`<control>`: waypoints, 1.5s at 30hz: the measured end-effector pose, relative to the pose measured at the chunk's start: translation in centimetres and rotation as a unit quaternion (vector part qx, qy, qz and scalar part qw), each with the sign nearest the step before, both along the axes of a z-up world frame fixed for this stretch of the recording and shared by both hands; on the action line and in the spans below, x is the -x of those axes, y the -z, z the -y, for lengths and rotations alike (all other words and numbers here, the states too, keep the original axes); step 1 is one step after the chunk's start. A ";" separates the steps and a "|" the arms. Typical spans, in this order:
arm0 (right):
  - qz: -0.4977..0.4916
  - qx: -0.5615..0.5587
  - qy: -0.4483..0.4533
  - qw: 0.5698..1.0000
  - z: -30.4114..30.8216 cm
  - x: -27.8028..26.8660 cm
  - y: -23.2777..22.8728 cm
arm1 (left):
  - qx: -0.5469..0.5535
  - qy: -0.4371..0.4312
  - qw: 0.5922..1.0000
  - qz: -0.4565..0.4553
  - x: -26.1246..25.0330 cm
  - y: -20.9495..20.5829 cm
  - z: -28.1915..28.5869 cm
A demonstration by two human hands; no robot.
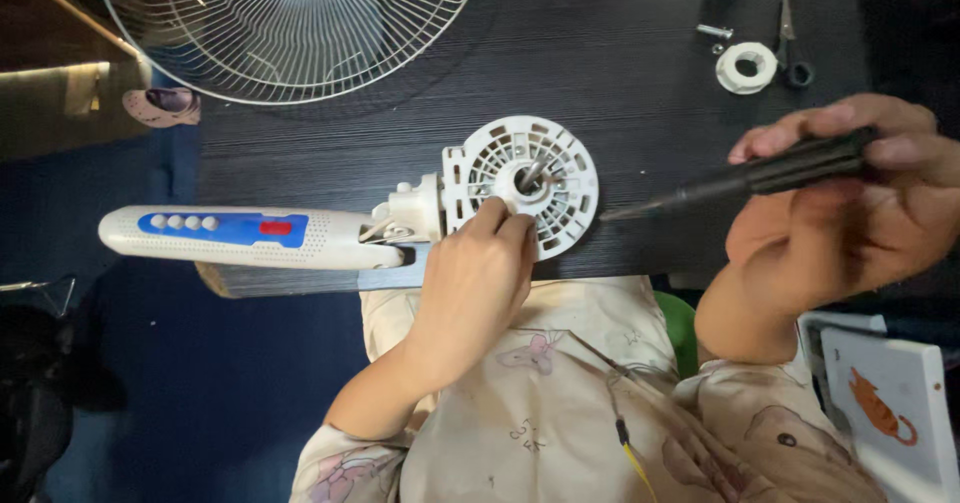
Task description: The person assembles a white handheld electronic device on a dark table. They use a screwdriver to tighten screws on the device's body and head, then insert a small black cylindrical component into the head and secure it with a screw.
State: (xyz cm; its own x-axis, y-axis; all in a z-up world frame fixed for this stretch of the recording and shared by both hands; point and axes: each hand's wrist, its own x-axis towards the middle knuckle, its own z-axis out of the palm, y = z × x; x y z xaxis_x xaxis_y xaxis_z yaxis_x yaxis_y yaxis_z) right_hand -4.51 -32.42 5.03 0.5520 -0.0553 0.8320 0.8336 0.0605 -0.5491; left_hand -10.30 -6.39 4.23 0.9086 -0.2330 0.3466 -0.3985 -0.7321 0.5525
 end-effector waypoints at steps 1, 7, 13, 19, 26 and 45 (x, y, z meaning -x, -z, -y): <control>-0.010 -0.004 0.006 1.000 0.1 0.4 0.0 | -0.032 0.003 0.999 0.002 0.1 -0.1 0.3; -0.173 0.019 -0.032 0.984 -3.2 3.0 2.3 | -0.146 -0.022 0.988 0.037 0.3 -0.3 1.6; -0.212 0.264 -0.064 0.939 -4.1 2.8 2.6 | -0.193 -0.055 0.980 0.011 0.4 -0.2 2.4; -0.183 0.301 -0.093 0.931 -5.3 2.1 2.1 | -0.110 -0.040 0.992 -0.043 0.3 -0.7 1.3; -0.187 0.307 -0.065 0.931 -5.4 1.9 2.5 | -0.086 -0.071 0.993 -0.032 0.3 0.0 2.3; -0.254 0.239 -0.225 0.910 -1.6 2.6 5.1 | 0.121 0.122 0.984 0.037 1.8 0.2 1.3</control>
State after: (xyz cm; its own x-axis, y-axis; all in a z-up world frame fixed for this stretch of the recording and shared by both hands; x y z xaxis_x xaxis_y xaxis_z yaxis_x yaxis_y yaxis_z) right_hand -7.08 -30.79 -0.06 0.7501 0.5718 0.3323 0.4139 -0.0140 -0.9102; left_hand -12.08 -7.73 4.06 0.8061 -0.3443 0.4813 -0.5917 -0.4602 0.6619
